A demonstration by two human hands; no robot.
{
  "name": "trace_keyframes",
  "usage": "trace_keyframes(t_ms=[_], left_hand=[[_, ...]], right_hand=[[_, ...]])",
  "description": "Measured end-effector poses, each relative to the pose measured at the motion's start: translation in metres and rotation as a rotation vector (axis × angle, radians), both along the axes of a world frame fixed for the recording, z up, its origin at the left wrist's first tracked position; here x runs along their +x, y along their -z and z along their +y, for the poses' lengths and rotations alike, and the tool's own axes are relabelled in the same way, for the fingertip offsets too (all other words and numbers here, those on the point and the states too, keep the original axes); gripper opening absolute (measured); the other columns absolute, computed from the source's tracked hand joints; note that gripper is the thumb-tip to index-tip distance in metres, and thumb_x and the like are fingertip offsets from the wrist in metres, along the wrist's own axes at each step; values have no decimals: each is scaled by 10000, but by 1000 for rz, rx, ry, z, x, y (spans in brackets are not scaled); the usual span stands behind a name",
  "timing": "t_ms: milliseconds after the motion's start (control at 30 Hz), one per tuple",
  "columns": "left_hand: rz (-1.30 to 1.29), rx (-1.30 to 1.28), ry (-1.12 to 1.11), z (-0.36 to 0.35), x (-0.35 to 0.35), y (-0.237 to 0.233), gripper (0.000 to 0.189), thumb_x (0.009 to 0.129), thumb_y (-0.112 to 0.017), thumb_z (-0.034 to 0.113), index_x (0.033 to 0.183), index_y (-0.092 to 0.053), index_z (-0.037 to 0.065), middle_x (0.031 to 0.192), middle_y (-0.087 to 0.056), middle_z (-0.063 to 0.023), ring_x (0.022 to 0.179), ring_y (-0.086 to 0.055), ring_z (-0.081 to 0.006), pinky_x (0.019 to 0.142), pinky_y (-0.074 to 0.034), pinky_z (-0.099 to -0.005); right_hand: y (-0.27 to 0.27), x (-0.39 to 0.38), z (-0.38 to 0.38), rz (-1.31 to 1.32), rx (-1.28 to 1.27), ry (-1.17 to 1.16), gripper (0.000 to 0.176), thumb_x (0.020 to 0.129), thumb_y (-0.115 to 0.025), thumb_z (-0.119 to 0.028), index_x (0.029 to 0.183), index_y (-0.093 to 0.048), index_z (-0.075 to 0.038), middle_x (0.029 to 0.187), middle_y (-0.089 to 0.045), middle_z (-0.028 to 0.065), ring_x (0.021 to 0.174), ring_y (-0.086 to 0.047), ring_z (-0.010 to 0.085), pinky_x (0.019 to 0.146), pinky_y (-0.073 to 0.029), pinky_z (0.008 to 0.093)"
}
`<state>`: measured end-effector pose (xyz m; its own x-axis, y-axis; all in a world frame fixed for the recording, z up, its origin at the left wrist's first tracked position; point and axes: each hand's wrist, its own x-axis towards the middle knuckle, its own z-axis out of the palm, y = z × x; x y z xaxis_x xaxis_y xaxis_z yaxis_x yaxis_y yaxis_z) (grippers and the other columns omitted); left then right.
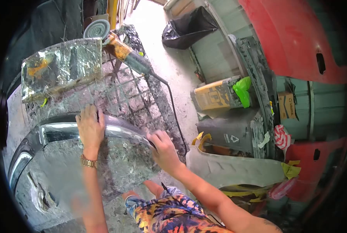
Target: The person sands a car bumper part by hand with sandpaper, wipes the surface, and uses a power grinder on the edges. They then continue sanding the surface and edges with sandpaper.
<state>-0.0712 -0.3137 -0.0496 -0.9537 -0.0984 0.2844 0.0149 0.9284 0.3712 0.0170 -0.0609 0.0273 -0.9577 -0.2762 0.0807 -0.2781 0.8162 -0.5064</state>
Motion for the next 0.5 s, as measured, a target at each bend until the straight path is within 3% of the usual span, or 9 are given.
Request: trace_keyframes(t_ms=[133,300,500], left_hand=[[-22,3,-2,-5,-6,-4,200,975,-554,233,988,-612,42,1037,-606,-132,986,-567,-314,859,-423,-449],[-97,0,-3,-2,-4,-5,210,973,-557,256,993,-612,54,1109,-619,-114,1020,-567,-295,874,-426,-444],[-35,-8,5,0,-2,-2,207,981,-548,237,998,-610,40,1032,-602,-122,995,-560,-306,851,-421,-444]], right_hand=[[-5,0,2,-41,-8,39,392,799,-706,73,1178,-634,2,1041,-590,181,962,-587,379,826,-489,434],[2,1,0,-25,-8,11,437,751,-668,86,1173,-610,-11,1040,-577,183,1007,-572,395,876,-484,463],[-2,-13,-14,-49,-8,-21,434,755,-665,95,1174,-619,-11,1040,-578,174,1005,-573,379,865,-492,449]])
